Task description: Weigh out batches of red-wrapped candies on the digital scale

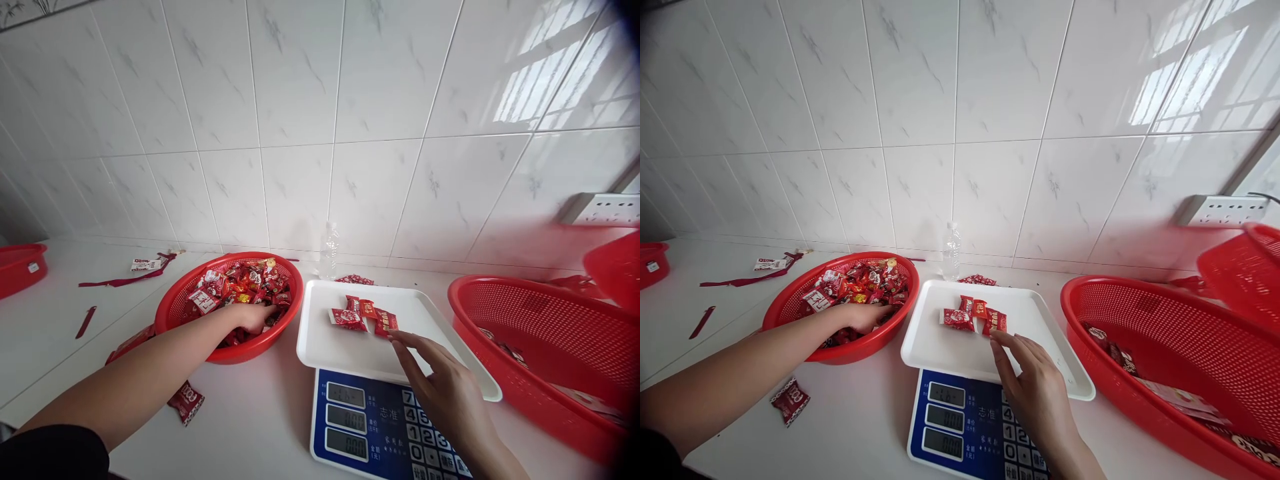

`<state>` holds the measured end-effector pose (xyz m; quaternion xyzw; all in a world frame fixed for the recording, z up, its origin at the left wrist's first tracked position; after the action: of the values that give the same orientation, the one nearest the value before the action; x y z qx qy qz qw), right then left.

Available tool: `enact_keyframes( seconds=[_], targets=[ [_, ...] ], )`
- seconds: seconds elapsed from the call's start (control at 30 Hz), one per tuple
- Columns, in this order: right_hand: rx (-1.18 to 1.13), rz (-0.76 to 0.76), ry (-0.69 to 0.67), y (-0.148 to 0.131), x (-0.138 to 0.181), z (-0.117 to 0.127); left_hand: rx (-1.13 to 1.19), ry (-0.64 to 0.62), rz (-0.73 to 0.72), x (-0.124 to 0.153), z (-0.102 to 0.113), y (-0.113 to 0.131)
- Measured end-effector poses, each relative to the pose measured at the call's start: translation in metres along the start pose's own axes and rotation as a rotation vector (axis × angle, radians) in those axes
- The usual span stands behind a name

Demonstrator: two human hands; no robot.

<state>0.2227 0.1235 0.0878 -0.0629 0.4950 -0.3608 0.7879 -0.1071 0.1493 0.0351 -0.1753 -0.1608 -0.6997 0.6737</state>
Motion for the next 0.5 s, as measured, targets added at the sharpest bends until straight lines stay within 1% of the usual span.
enact_keyframes(
  seconds=[0.13, 0.27, 0.4, 0.5],
  targets=[
    [-0.014, -0.013, -0.008, 0.002, 0.001, -0.001, 0.071, 0.057, -0.035, 0.0, 0.002, 0.003],
    [-0.02, -0.014, 0.003, 0.002, 0.001, 0.001, 0.145, 0.12, -0.072, 0.0, 0.01, 0.002],
    [-0.024, -0.008, 0.007, 0.002, 0.0, 0.003, 0.24, 0.148, -0.074, 0.004, 0.023, -0.008],
    [-0.033, -0.015, 0.009, 0.001, 0.0, 0.004, 0.328, 0.177, -0.041, 0.012, 0.035, -0.02]
  ],
)
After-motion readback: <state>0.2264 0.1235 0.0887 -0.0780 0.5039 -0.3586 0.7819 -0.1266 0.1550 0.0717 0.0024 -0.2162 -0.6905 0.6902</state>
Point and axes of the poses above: each hand's wrist, its own x-axis away from the middle knuckle, its own z-axis out of the back of the hand, y = z × x, the point moved 6 cm from there along -x, towards the middle knuckle, and after that the axes turned 11 degrees about -x, right-handed, at the moved point
